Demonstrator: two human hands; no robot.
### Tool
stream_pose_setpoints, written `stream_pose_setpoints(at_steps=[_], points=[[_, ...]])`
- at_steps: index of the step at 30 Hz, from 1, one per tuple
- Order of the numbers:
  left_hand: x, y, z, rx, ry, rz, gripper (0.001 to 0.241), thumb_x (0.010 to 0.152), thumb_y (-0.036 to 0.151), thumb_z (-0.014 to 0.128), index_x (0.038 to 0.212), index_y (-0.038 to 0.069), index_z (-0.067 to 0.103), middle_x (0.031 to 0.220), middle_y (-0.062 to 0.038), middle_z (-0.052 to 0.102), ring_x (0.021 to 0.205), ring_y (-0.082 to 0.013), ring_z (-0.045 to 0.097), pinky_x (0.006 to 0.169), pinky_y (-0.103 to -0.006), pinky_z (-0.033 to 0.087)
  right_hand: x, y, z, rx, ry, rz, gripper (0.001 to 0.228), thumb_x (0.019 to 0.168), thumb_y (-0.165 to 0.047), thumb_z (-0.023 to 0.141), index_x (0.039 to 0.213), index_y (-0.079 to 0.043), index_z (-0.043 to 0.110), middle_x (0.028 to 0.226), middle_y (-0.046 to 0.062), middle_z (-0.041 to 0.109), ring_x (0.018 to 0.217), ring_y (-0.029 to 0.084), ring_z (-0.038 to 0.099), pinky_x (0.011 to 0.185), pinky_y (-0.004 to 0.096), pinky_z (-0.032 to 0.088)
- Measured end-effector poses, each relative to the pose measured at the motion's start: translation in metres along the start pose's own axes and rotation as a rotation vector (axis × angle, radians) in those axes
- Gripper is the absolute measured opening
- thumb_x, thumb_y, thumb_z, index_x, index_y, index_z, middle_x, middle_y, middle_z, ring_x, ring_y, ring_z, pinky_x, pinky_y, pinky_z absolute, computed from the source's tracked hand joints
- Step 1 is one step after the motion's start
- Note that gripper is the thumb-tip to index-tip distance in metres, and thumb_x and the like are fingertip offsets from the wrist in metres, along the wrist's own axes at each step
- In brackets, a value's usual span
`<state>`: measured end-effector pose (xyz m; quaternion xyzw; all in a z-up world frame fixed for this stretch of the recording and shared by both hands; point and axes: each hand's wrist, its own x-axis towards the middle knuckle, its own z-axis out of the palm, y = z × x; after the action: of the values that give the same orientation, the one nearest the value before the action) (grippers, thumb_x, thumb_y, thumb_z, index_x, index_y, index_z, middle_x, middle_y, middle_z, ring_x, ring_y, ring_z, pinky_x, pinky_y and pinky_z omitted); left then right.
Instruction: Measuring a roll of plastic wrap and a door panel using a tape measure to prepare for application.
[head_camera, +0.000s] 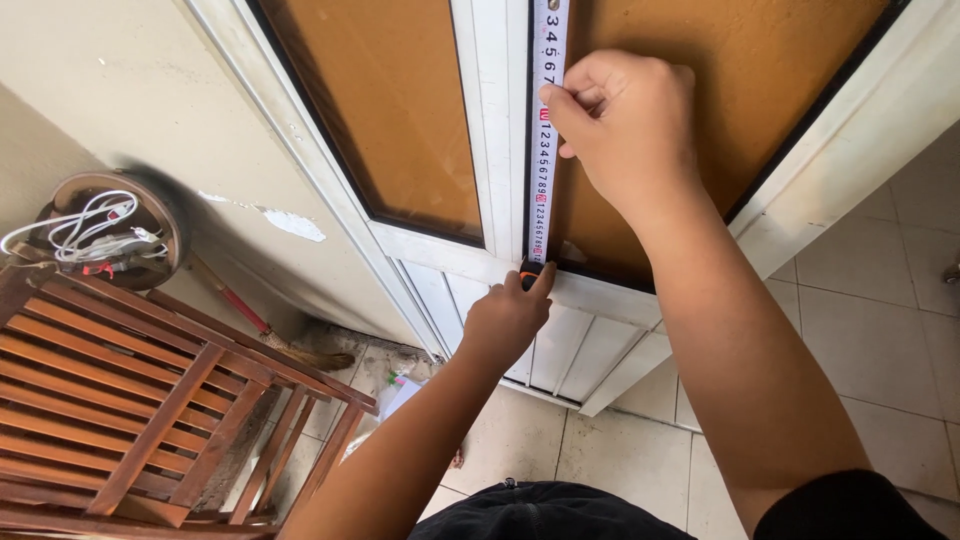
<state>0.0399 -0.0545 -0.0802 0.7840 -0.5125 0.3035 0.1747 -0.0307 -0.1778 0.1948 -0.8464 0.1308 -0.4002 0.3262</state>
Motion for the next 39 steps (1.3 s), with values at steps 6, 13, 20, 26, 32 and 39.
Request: stream_pose_setpoints(at_steps=[6,13,20,26,32,39], points=[[0.004,0.008,0.028,0.076,-0.010,-0.064,0.070,0.069,-0.002,0.060,0.137,0.017,0.065,0.064,-0.009,0.040,0.037,-0.0255,0.034,0.026,-0.0389,0.030,0.000,0.001,0.000,-0.028,-0.004,-0.042,0.029,0.101,-0.010,0.073,0.074,-0.010,0.062,0.066,-0.002,0.071,0.058,0.011,0.077,0.054,0.020,0.050],[0.006,0.008,0.026,-0.026,-0.150,-0.101,0.068,0.077,-0.001,0.058,0.143,0.015,0.060,0.065,-0.014,0.045,0.039,-0.0324,0.040,0.028,-0.0423,0.034,0.000,0.001,0.000,-0.035,0.003,-0.023,0.028,0.100,-0.013,0.072,0.074,-0.010,0.062,0.068,-0.002,0.073,0.058,0.011,0.077,0.054,0.020,0.050],[0.004,0.000,0.003,-0.004,-0.065,-0.055,0.072,0.077,0.001,0.058,0.145,0.023,0.058,0.070,-0.011,0.043,0.042,-0.0293,0.038,0.026,-0.0405,0.029,-0.001,0.004,0.002,-0.007,0.009,-0.053,0.028,0.100,-0.011,0.071,0.074,-0.009,0.062,0.066,-0.001,0.070,0.059,0.013,0.077,0.054,0.021,0.054],[-0.012,-0.018,-0.063,-0.661,-0.333,-0.570,0.059,0.089,0.034,0.069,0.138,0.010,0.044,0.117,-0.011,0.059,0.095,-0.0332,0.066,0.069,-0.0461,0.054,-0.012,0.001,0.001,0.088,0.006,-0.054,0.020,0.096,-0.008,0.072,0.076,-0.008,0.066,0.068,0.002,0.074,0.060,0.007,0.071,0.061,0.021,0.053],[-0.036,-0.037,-0.074,-1.001,-0.441,-0.773,0.085,0.074,0.021,0.084,0.149,0.009,0.044,0.120,-0.016,0.051,0.113,-0.0342,0.059,0.096,-0.0430,0.058,-0.046,-0.027,0.015,0.159,0.041,-0.255,0.011,0.090,0.001,0.076,0.082,-0.006,0.072,0.059,0.005,0.064,0.054,0.013,0.061,0.053,0.025,0.048],[-0.061,-0.045,-0.092,-1.510,-0.601,-0.778,0.059,0.068,0.009,0.088,0.120,0.003,0.061,0.107,-0.017,0.062,0.086,-0.0280,0.064,0.064,-0.0324,0.060,-0.055,-0.029,0.000,0.331,0.016,-0.199,0.007,0.097,0.004,0.071,0.092,-0.001,0.071,0.070,0.010,0.070,0.062,0.010,0.061,0.058,0.025,0.054]])
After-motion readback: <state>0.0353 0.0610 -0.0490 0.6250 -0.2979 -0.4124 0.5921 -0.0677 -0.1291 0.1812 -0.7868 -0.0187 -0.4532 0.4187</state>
